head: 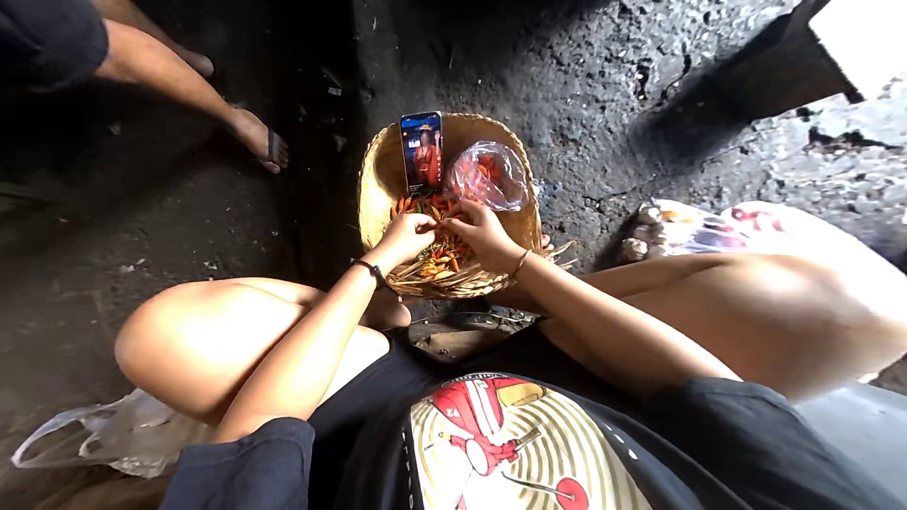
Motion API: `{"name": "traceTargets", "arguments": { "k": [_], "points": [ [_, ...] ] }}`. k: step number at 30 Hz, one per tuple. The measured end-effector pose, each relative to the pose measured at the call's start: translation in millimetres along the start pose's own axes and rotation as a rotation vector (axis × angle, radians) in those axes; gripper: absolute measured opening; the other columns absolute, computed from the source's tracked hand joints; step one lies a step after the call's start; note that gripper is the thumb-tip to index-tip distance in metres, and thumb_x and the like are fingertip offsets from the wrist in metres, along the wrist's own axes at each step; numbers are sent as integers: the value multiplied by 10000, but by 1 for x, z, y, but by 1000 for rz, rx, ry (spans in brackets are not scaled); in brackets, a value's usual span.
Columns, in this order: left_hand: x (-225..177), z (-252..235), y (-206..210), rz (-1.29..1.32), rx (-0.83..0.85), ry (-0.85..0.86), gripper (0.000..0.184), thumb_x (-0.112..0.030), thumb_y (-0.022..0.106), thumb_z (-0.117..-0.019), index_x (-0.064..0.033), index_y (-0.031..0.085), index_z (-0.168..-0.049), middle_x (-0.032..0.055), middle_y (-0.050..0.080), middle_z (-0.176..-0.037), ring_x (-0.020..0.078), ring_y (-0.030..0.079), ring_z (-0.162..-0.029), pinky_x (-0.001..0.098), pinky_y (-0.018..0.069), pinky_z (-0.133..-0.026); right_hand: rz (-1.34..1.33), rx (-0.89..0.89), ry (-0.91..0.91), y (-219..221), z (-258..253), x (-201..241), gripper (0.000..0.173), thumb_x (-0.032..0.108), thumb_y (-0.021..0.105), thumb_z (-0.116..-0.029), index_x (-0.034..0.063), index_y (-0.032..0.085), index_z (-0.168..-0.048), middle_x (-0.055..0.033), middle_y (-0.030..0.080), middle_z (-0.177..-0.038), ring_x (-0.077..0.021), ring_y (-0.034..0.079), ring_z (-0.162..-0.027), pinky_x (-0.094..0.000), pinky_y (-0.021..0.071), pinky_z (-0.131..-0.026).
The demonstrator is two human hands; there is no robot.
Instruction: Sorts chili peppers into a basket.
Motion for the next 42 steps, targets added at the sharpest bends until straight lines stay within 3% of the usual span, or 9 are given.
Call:
{"name": "traceTargets", "arguments": {
  "k": [8,18,24,27,30,33,36,39,42],
  "points": [
    [-3,2,-10,79,-68,-3,178,-112,675,-996,5,713,-1125,115,731,-1026,151,688,-907,369,553,-903,-61,-95,6,-14,-2,4,154,131,617,-986,7,651,-1071,-88,638,-838,-138,608,-710,-328,527,-686],
    [-2,1,-10,134,-99,-11,201,-103,585,-1048,25,706,-1145,150,720,-1087,172,676,-993,379,524,-948,-144,-17,-42,-8,-7,9,181,167,691,-985,5,685,-1066,-59,684,-882,-82,634,-763,-268,540,-727],
    [-32,10,-19,223,-233,355,193,-112,589,-1042,37,687,-1115,95,704,-1060,61,662,-968,257,544,-918,-632,113,136,-4,-1,17,141,166,504,-1074,95,611,-1016,44,601,-784,-24,525,-610,-179,472,-576],
    [-39,12,-29,289,-269,392,193,-114,578,-1047,29,682,-1125,63,700,-1037,25,648,-929,214,534,-871,-715,63,52,-33,-7,37,206,200,437,-1088,131,610,-1000,70,573,-768,-13,512,-612,-166,468,-581],
    [-28,9,-35,255,-302,316,192,-138,594,-1044,17,693,-1097,75,709,-1018,67,674,-921,262,561,-887,-643,-142,14,-87,-16,37,282,252,343,-1095,158,583,-981,63,596,-814,-34,538,-656,-188,471,-595],
    [-14,5,-35,-22,-294,151,217,-169,598,-1043,3,719,-1098,144,729,-1059,209,705,-983,412,554,-940,-535,-327,38,-119,-19,21,325,241,303,-1101,123,596,-1023,25,621,-867,-83,581,-720,-239,492,-635],
    [-3,3,-26,-305,-242,49,227,-175,599,-1037,-20,736,-1132,186,717,-1148,333,683,-1114,544,511,-1002,-414,-270,41,-112,-26,10,353,166,343,-1084,41,621,-1263,-55,661,-1120,-131,641,-957,-319,549,-835],
    [7,2,-21,-479,-178,-30,235,-192,609,-1024,-67,748,-1165,178,706,-1187,360,654,-1168,602,465,-1023,-158,-183,18,-105,-28,20,388,171,362,-1091,24,607,-1354,-115,619,-1347,-161,613,-1186,-352,519,-998],
    [9,6,-19,-549,-155,-92,239,-208,603,-1011,-117,757,-1170,176,698,-1195,376,645,-1168,643,452,-1005,145,-205,-129,-100,-15,51,360,180,414,-1074,3,636,-1297,-159,646,-1282,-185,633,-1158,-377,513,-1008]
  ]
}}
Point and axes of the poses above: each hand's wrist, its own z-axis away from the middle knuckle, its own y-axis out of the palm, x = y × z, the point moved 9 cm from there along -z, towards the middle knuckle
